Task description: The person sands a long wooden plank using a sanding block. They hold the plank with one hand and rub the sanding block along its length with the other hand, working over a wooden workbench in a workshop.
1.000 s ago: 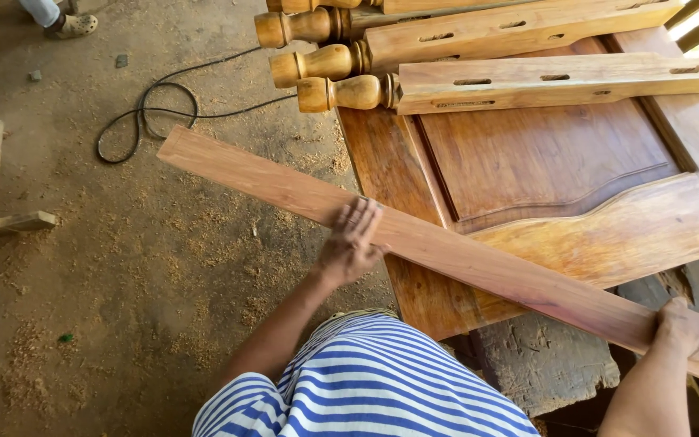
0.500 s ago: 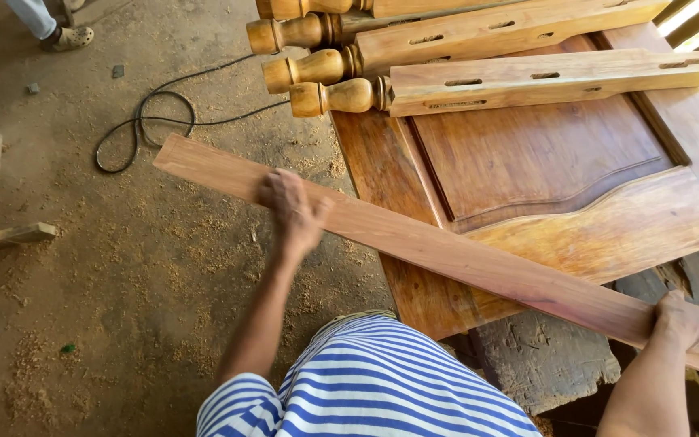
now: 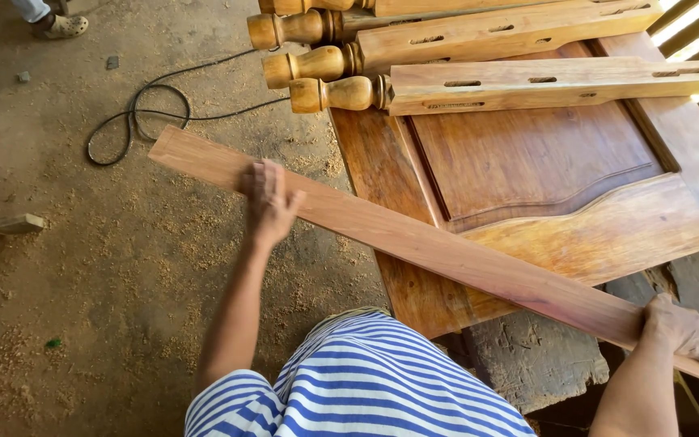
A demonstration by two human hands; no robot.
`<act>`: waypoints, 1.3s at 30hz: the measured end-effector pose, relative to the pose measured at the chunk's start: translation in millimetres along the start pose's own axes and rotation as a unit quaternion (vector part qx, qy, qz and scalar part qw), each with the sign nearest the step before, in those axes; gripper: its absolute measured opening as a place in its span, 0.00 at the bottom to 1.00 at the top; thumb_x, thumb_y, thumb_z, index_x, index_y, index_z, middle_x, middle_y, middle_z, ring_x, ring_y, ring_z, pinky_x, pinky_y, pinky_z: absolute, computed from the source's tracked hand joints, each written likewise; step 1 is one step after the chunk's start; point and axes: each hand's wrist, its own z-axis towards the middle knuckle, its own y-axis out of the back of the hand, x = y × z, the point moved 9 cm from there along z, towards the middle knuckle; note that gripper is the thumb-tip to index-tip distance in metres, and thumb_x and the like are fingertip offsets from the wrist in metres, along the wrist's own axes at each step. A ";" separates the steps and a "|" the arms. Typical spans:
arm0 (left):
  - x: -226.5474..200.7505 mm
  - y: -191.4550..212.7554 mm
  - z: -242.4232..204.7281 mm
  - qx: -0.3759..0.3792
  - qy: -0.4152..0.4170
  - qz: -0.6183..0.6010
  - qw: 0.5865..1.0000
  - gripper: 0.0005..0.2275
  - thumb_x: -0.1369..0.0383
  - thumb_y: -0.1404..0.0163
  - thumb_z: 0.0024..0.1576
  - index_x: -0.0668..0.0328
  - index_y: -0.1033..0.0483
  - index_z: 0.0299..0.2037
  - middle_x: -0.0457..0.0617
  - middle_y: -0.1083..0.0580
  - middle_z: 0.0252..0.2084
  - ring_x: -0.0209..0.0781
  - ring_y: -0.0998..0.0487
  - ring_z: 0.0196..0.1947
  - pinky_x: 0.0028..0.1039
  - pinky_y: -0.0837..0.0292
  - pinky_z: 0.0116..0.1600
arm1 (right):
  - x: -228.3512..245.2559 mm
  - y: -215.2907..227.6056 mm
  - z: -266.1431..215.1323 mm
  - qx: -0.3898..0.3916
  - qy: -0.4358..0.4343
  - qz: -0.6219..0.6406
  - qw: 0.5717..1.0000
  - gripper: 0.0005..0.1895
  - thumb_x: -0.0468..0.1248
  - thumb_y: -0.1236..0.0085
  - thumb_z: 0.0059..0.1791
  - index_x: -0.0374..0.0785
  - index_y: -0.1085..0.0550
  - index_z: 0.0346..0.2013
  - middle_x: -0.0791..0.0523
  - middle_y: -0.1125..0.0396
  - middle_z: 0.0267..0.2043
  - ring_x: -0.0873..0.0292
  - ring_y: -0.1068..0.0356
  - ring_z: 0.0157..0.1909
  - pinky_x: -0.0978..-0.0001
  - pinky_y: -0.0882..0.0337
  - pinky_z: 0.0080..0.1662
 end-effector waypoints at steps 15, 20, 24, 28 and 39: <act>-166.0 -84.8 -101.4 -0.017 -0.298 -0.120 0.947 0.43 0.38 0.81 0.69 0.79 0.41 0.70 0.77 0.36 0.71 0.72 0.39 0.74 0.54 0.51 0.77 | 11.3 35.5 -37.4 -0.039 -0.014 -0.019 0.999 0.39 0.58 0.41 0.47 0.17 0.24 0.44 0.28 0.38 0.59 0.30 0.53 0.68 0.30 0.51 0.61; -74.4 -8.2 -28.0 -0.061 -0.189 -0.080 0.977 0.31 0.43 0.72 0.64 0.67 0.31 0.53 0.61 0.31 0.50 0.56 0.31 0.55 0.50 0.37 0.68 | 3.0 19.9 -15.5 -0.082 -0.013 -0.024 0.996 0.40 0.60 0.41 0.44 0.17 0.24 0.40 0.26 0.42 0.61 0.26 0.57 0.69 0.21 0.51 0.59; 88.8 -6.3 10.7 -0.045 0.016 0.001 0.999 0.34 0.45 0.65 0.65 0.70 0.45 0.70 0.70 0.43 0.67 0.65 0.44 0.69 0.55 0.54 0.73 | -7.7 -9.0 0.1 0.001 -0.030 0.022 0.999 0.37 0.56 0.44 0.50 0.15 0.25 0.42 0.28 0.34 0.57 0.32 0.42 0.62 0.37 0.38 0.55; 112.7 -19.1 14.9 -0.051 0.106 0.038 0.992 0.37 0.43 0.65 0.67 0.68 0.57 0.75 0.69 0.57 0.78 0.66 0.58 0.79 0.54 0.70 0.77 | 3.1 11.4 -21.3 0.032 -0.041 0.029 0.998 0.35 0.55 0.44 0.51 0.18 0.24 0.43 0.33 0.30 0.54 0.36 0.33 0.57 0.43 0.33 0.53; -158.7 -84.9 -98.9 -0.010 -0.204 -0.039 0.978 0.44 0.37 0.75 0.61 0.78 0.49 0.72 0.73 0.49 0.75 0.66 0.52 0.78 0.55 0.61 0.79 | 19.3 54.9 -48.5 -0.057 -0.015 -0.062 0.996 0.36 0.58 0.42 0.46 0.19 0.22 0.39 0.30 0.38 0.59 0.34 0.46 0.67 0.31 0.43 0.58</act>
